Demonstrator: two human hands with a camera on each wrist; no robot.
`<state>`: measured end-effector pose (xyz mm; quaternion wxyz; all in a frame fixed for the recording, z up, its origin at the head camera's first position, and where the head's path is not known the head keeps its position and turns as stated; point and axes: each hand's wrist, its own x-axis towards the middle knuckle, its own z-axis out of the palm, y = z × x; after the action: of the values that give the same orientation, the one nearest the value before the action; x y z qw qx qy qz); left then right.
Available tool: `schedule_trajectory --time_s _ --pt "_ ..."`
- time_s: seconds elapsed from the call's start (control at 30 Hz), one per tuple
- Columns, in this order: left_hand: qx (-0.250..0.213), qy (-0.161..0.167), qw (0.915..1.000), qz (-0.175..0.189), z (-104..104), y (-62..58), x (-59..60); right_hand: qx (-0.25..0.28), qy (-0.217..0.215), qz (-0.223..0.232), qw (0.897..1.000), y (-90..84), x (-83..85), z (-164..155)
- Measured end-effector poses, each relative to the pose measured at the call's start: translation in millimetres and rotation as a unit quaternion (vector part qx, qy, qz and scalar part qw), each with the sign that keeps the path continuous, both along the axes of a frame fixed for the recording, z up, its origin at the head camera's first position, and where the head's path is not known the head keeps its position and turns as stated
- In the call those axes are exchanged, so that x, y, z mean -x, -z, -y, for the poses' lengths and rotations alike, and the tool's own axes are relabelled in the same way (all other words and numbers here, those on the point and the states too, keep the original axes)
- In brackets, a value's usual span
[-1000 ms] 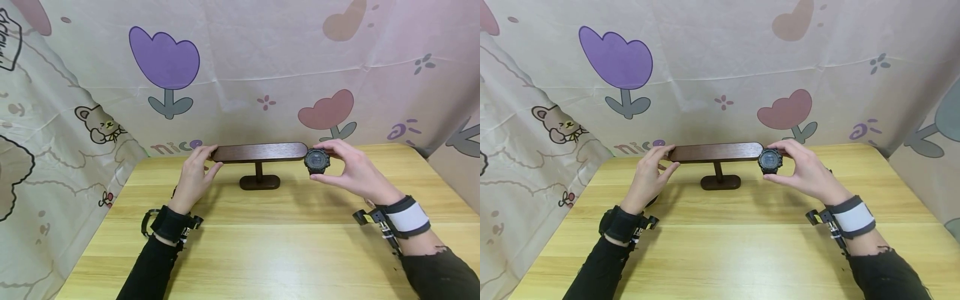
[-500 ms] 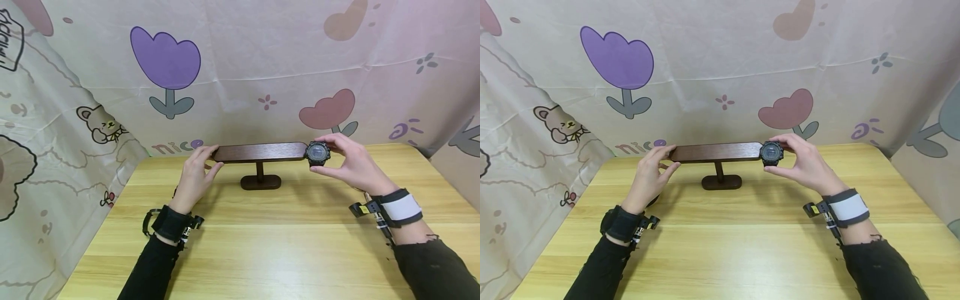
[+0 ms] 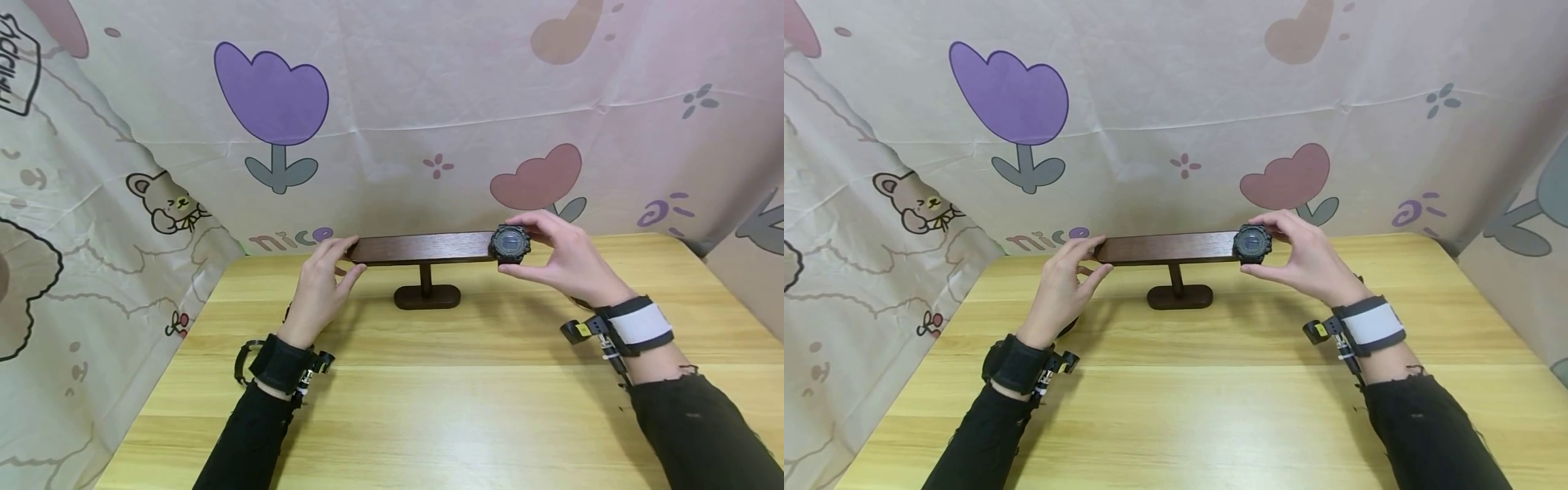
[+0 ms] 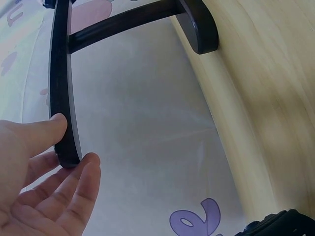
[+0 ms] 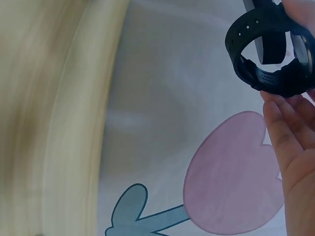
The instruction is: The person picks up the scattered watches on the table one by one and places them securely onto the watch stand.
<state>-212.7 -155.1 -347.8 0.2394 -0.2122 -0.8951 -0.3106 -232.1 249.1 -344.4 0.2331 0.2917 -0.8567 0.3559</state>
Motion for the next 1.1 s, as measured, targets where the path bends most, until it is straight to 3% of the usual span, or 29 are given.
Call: schedule_trajectory --time_s 0.67,1.1 --pt "0.002 0.0 1.0 0.002 1 -0.1 1.2 -0.024 -0.026 0.015 0.999 -2.4 16.9 19" --pt "-0.002 0.005 1.0 0.0 1 0.6 2.3 -0.047 -0.054 -0.009 0.997 -7.9 23.2 30"
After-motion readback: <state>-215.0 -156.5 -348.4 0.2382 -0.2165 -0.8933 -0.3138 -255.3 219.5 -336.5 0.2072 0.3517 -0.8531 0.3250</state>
